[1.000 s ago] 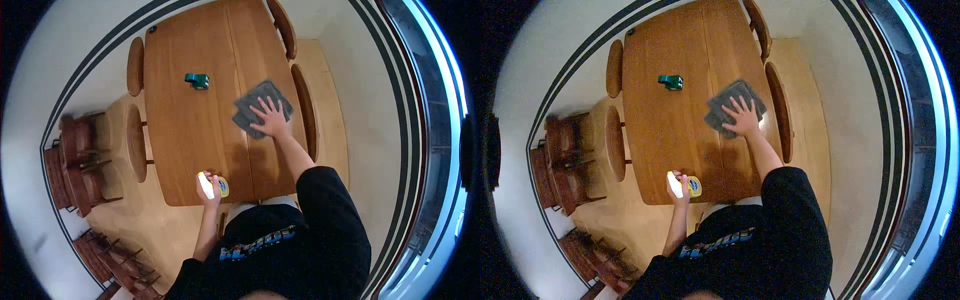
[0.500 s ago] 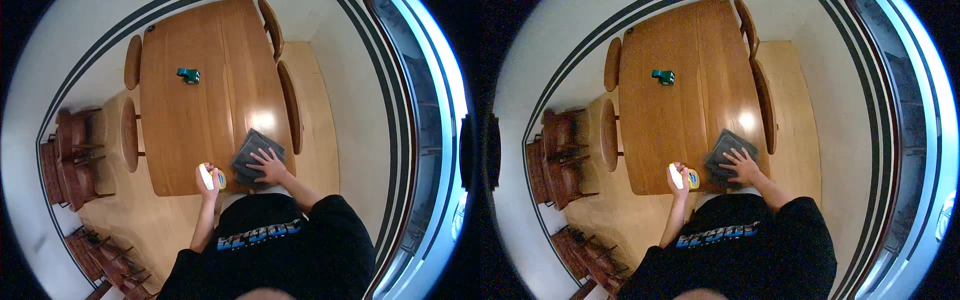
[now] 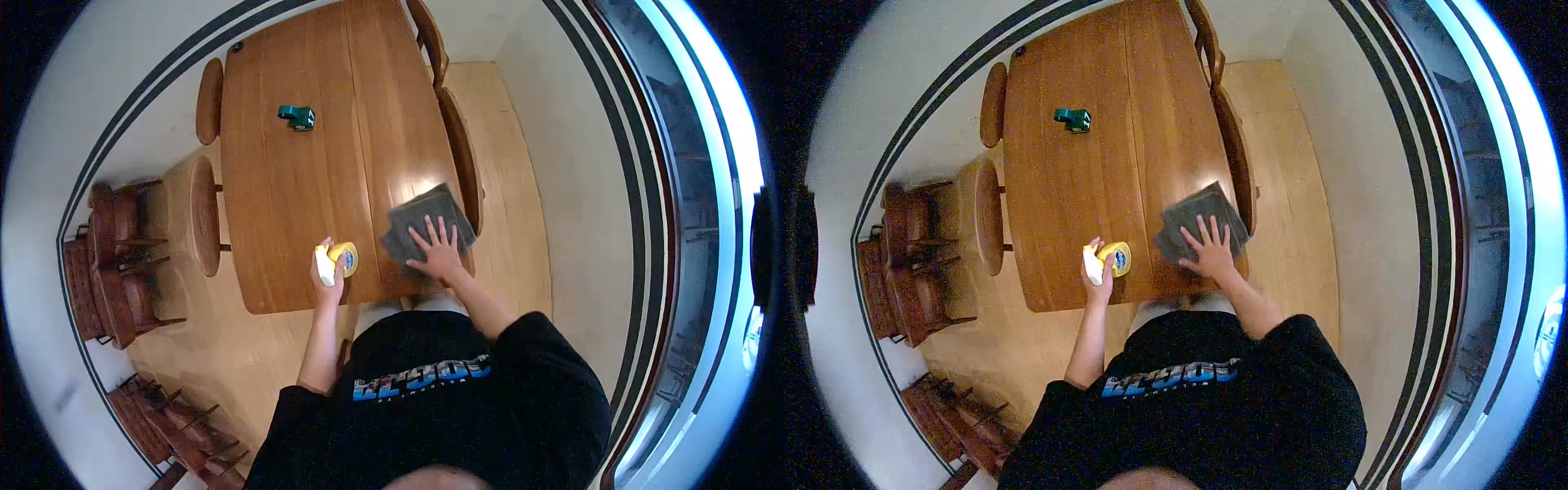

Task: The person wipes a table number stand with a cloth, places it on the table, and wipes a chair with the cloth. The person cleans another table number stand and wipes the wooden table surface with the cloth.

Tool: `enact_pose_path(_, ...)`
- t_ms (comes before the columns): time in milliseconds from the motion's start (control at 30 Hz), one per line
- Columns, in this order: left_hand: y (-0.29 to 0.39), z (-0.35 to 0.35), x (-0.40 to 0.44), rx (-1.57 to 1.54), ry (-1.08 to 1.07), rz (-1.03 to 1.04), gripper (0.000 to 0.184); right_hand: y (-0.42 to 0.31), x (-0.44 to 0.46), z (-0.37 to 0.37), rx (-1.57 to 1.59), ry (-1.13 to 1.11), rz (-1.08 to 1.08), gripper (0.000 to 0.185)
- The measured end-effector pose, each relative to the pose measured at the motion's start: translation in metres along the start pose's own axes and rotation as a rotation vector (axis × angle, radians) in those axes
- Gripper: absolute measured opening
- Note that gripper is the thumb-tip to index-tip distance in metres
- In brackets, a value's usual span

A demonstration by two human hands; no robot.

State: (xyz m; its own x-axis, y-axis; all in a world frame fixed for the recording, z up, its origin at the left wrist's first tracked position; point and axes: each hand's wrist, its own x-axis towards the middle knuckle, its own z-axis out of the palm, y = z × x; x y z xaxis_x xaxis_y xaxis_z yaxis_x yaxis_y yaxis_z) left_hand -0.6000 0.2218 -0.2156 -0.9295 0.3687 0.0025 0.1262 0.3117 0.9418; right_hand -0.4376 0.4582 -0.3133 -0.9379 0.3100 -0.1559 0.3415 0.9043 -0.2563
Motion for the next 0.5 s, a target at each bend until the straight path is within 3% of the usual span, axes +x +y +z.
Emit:
enact_pose_path(167, -0.002, -0.006, 0.012, -0.019, -0.105, -0.073, 0.042, 0.0, -0.027, -0.003, -0.012, -0.216, -0.046, 0.091)
enact_pose_path(367, -0.012, -0.008, 0.016, 0.05, -0.125, -0.003, 0.045, 0.001, 0.002, -0.02, -0.079, -0.196, -0.088, 0.082)
enact_pose_path(500, -0.029, -0.008, 0.021, -0.018, -0.169, -0.081, 0.044, -0.055, -0.008, 0.033, -0.035, 0.273, 0.299, 0.069)
